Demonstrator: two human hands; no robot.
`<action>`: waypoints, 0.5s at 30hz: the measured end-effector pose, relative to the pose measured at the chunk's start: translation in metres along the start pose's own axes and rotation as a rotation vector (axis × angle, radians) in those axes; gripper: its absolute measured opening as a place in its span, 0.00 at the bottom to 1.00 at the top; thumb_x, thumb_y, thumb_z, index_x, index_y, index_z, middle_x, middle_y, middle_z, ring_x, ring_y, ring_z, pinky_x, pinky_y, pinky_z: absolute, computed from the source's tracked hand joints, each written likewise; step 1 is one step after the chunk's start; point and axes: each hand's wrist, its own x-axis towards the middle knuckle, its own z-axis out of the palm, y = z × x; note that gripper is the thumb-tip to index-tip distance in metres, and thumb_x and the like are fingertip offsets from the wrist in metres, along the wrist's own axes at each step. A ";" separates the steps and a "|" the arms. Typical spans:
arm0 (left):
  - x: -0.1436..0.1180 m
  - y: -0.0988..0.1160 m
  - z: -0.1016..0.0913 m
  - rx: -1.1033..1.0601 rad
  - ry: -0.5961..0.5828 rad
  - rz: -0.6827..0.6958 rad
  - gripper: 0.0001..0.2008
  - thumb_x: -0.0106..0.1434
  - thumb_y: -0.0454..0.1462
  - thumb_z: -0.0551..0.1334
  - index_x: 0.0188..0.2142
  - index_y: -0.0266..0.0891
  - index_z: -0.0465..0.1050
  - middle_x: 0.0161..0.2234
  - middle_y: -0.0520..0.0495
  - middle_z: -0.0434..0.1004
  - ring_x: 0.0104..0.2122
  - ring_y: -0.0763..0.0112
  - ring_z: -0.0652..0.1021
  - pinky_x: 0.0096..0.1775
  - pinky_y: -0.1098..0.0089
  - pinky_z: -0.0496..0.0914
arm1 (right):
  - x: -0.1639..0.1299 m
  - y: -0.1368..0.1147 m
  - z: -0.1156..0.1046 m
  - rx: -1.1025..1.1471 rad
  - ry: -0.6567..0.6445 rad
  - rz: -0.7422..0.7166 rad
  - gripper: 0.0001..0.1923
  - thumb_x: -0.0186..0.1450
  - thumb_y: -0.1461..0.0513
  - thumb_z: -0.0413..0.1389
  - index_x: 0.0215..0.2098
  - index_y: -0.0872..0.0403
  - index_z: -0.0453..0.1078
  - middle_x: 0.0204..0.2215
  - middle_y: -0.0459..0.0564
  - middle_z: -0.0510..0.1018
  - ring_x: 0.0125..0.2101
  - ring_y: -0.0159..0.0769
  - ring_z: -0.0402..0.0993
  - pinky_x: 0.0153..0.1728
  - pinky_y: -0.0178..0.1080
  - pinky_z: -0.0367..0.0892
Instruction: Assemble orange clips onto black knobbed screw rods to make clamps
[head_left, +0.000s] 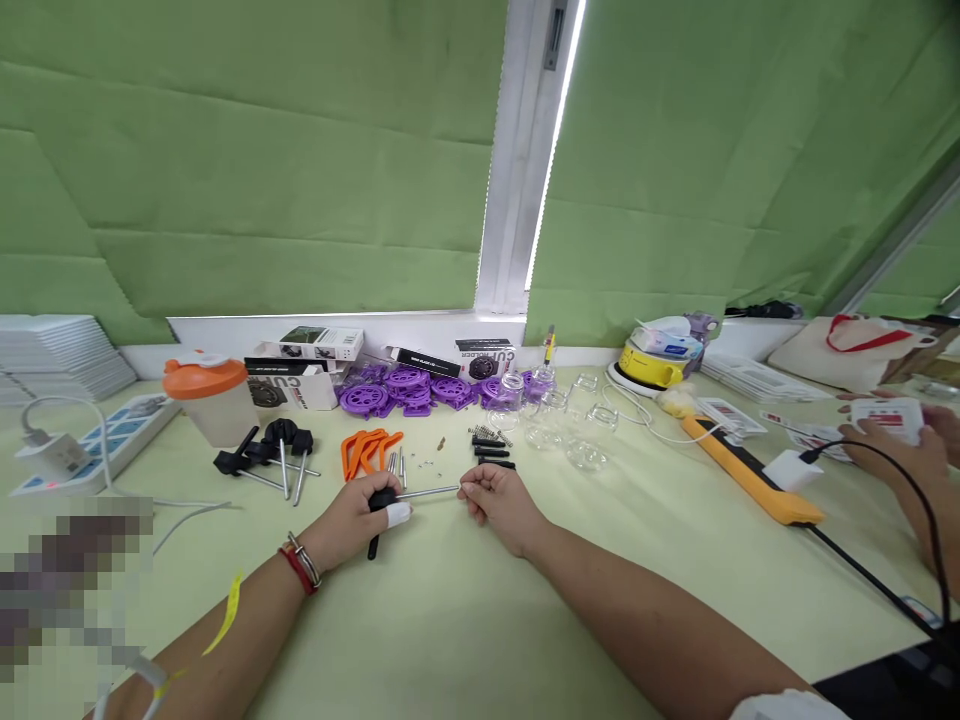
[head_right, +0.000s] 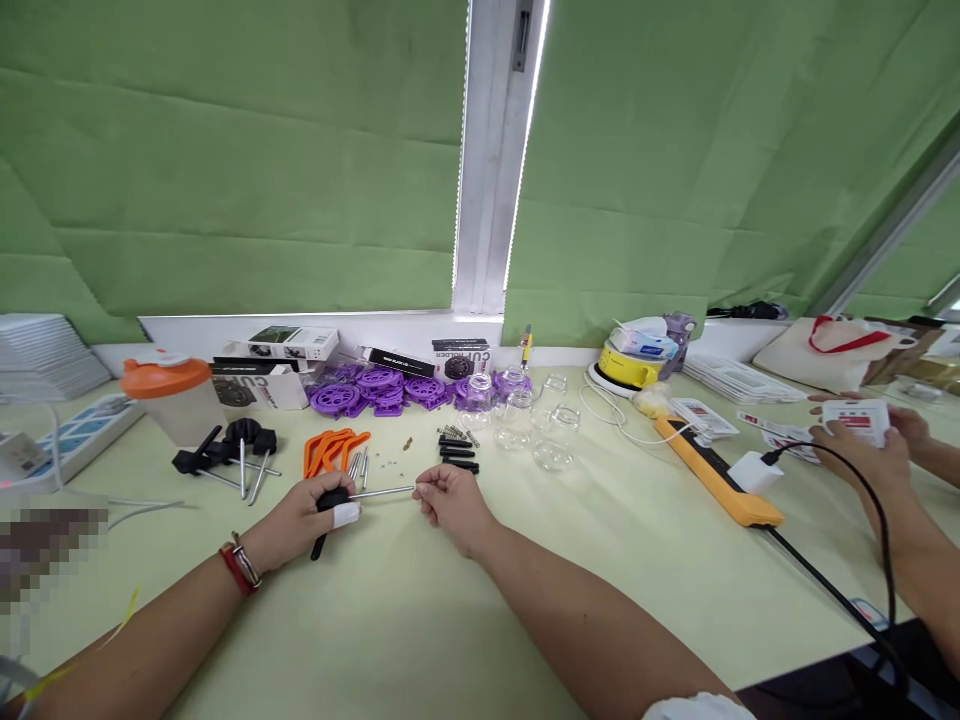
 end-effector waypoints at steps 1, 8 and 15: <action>0.000 0.000 0.000 -0.002 -0.003 0.000 0.13 0.55 0.47 0.61 0.32 0.39 0.67 0.27 0.54 0.60 0.27 0.72 0.62 0.29 0.74 0.59 | 0.000 -0.001 0.001 -0.009 -0.006 0.004 0.11 0.53 0.58 0.60 0.29 0.56 0.67 0.23 0.45 0.73 0.18 0.24 0.62 0.17 0.31 0.58; 0.000 0.001 -0.001 0.002 0.016 0.010 0.13 0.55 0.46 0.61 0.31 0.39 0.68 0.27 0.52 0.62 0.27 0.71 0.63 0.30 0.73 0.60 | 0.002 -0.004 0.003 -0.059 -0.014 0.014 0.11 0.52 0.57 0.60 0.28 0.55 0.66 0.20 0.42 0.70 0.16 0.24 0.59 0.15 0.30 0.56; -0.001 0.001 -0.001 0.007 0.021 0.021 0.12 0.55 0.45 0.61 0.31 0.39 0.68 0.26 0.53 0.62 0.27 0.72 0.63 0.30 0.73 0.59 | 0.004 -0.001 0.003 -0.056 -0.017 -0.009 0.11 0.53 0.57 0.59 0.28 0.55 0.66 0.20 0.42 0.69 0.17 0.24 0.59 0.14 0.30 0.56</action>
